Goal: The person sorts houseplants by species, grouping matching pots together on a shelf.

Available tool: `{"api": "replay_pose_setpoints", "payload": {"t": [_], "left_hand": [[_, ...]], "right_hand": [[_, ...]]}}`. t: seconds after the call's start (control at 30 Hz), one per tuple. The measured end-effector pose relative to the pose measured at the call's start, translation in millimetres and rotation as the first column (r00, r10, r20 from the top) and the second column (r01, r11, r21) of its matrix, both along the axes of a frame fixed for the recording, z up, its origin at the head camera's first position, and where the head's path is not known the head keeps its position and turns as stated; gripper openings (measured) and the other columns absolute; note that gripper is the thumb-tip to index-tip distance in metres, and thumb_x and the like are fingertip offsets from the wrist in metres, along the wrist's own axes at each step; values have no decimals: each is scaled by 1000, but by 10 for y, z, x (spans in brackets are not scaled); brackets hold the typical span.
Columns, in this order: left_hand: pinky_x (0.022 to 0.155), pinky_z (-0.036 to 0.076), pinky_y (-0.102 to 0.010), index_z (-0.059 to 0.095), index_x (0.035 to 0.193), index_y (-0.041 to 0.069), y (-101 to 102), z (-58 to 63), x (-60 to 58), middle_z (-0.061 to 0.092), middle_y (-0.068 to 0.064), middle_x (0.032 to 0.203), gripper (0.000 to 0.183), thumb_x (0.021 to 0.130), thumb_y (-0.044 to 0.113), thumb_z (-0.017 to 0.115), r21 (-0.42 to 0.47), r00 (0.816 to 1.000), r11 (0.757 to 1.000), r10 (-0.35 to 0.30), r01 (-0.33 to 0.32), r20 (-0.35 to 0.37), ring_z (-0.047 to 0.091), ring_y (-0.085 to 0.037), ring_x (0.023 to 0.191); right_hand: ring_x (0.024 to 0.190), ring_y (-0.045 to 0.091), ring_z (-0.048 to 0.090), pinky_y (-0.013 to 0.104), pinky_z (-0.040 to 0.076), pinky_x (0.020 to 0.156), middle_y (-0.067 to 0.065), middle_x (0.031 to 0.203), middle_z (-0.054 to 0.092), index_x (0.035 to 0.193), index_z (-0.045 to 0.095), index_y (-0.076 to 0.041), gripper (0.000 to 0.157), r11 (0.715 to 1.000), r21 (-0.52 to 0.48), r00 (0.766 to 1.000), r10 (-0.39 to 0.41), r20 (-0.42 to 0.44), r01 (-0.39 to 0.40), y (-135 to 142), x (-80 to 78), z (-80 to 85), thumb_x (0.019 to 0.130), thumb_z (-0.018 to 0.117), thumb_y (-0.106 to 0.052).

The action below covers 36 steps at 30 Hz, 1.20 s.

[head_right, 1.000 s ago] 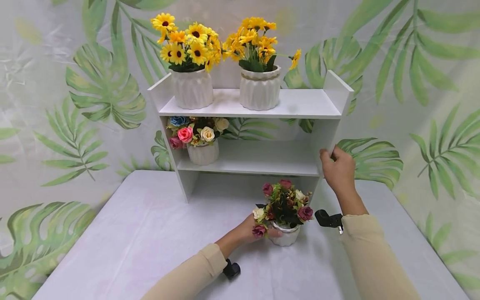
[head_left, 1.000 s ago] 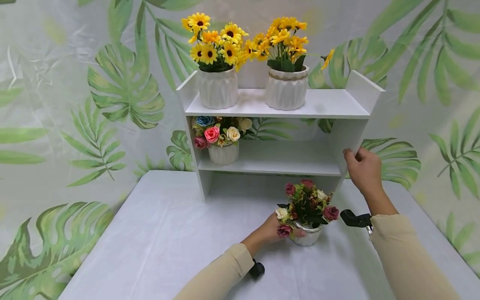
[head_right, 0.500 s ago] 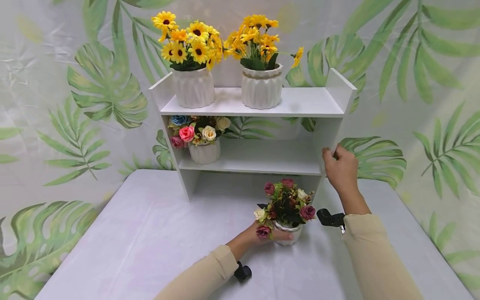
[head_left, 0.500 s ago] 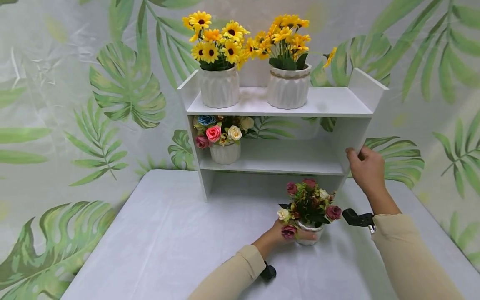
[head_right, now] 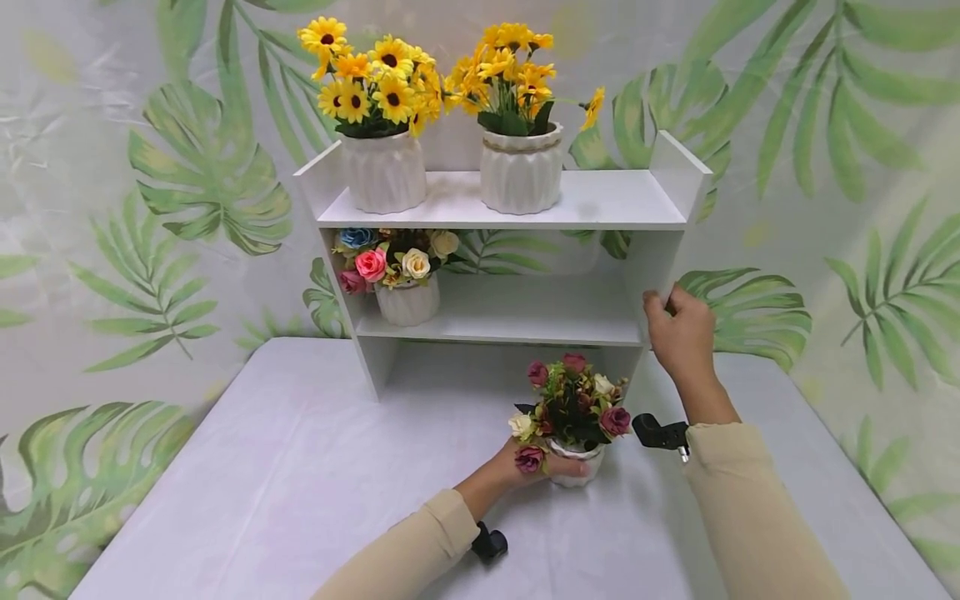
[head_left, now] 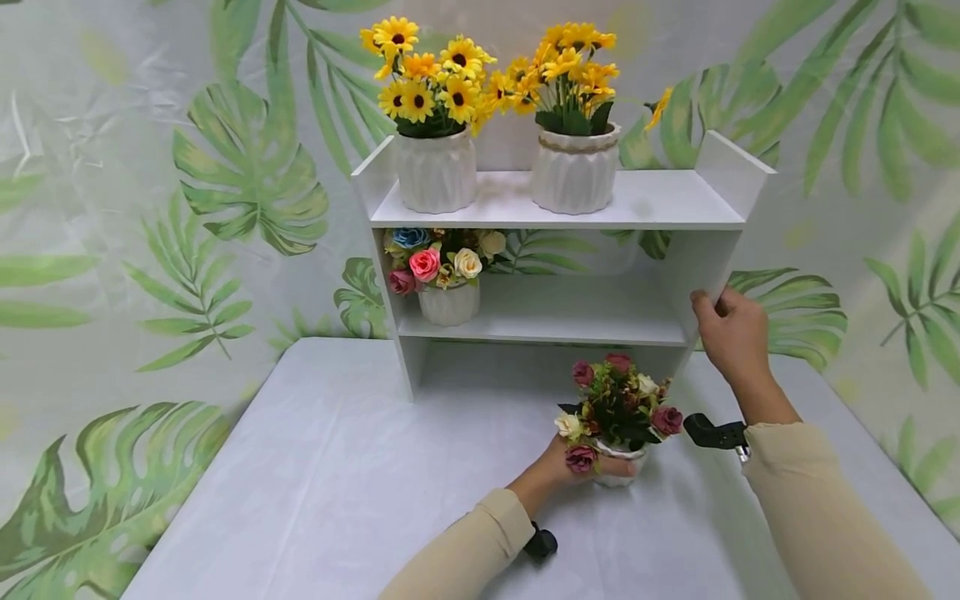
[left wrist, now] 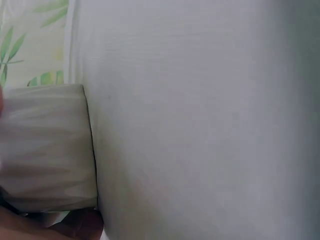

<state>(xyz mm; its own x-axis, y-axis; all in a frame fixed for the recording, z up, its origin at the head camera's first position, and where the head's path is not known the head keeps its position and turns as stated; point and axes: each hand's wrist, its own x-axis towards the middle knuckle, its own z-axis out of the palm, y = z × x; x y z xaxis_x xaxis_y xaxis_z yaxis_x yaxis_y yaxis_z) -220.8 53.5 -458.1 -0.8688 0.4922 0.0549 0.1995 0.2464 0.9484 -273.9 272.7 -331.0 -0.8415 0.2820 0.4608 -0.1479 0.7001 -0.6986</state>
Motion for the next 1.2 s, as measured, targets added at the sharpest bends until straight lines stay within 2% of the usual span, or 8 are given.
{"api": "replay_pose_setpoints", "payload": {"t": [0.13,0.27,0.43,0.57,0.73,0.97,1.03,1.2], "left_hand": [[101,44,-21,55,137,26,37,-36,2,64,11,131,78,68,19,91,2,997,998,60,-60,44,56,0,117],[101,45,-25,56,136,26,57,-42,31,64,10,131,77,67,23,92,-44,993,993,109,-106,54,56,-3,119],[102,46,-27,56,136,26,49,-55,45,64,10,131,77,67,25,91,-64,988,989,139,-135,66,56,-5,120],[100,48,-28,56,135,29,-11,-24,51,64,11,129,78,66,29,92,-81,986,987,148,-142,74,57,-6,119],[99,50,-28,51,141,29,-155,78,56,60,9,136,83,68,37,89,-134,992,984,121,-114,45,56,-10,126],[100,48,-27,51,138,16,-462,150,102,64,-2,131,71,76,25,84,27,989,994,98,-102,111,59,-13,120],[100,49,-30,51,138,15,-560,211,124,64,-4,130,69,77,23,82,78,985,990,108,-119,132,59,-14,118],[103,49,-38,49,139,18,-772,458,149,63,-3,131,72,76,30,82,92,987,984,144,-151,71,58,-15,119]], "right_hand": [[100,40,64,28,51,69,33,114,68,117,67,8,45,1000,15,1000,6,4,-6,9,20,7,101,46,-29],[102,43,64,49,53,77,33,117,66,119,65,9,47,1000,8,1000,15,14,-15,14,29,8,101,44,-29],[99,39,64,21,47,66,32,113,68,116,66,8,45,1000,12,1000,1,13,-1,21,21,-11,101,46,-29],[84,16,61,6,34,59,31,108,70,113,68,7,44,1000,22,1000,-4,3,4,14,17,-6,100,47,-30],[69,-12,43,6,34,57,29,102,71,105,69,7,43,1000,22,1000,-18,-17,18,6,22,5,100,48,-30],[65,-11,43,11,37,54,28,96,71,97,70,6,41,1000,21,1000,-9,-27,10,2,25,-32,99,49,-29],[64,-11,43,12,37,54,28,95,71,97,70,6,41,1000,20,1000,-11,-26,12,10,20,-30,99,49,-29],[62,-6,44,15,38,52,19,82,70,90,69,5,41,1000,18,999,-15,-29,16,28,0,-7,98,50,-30]]}}
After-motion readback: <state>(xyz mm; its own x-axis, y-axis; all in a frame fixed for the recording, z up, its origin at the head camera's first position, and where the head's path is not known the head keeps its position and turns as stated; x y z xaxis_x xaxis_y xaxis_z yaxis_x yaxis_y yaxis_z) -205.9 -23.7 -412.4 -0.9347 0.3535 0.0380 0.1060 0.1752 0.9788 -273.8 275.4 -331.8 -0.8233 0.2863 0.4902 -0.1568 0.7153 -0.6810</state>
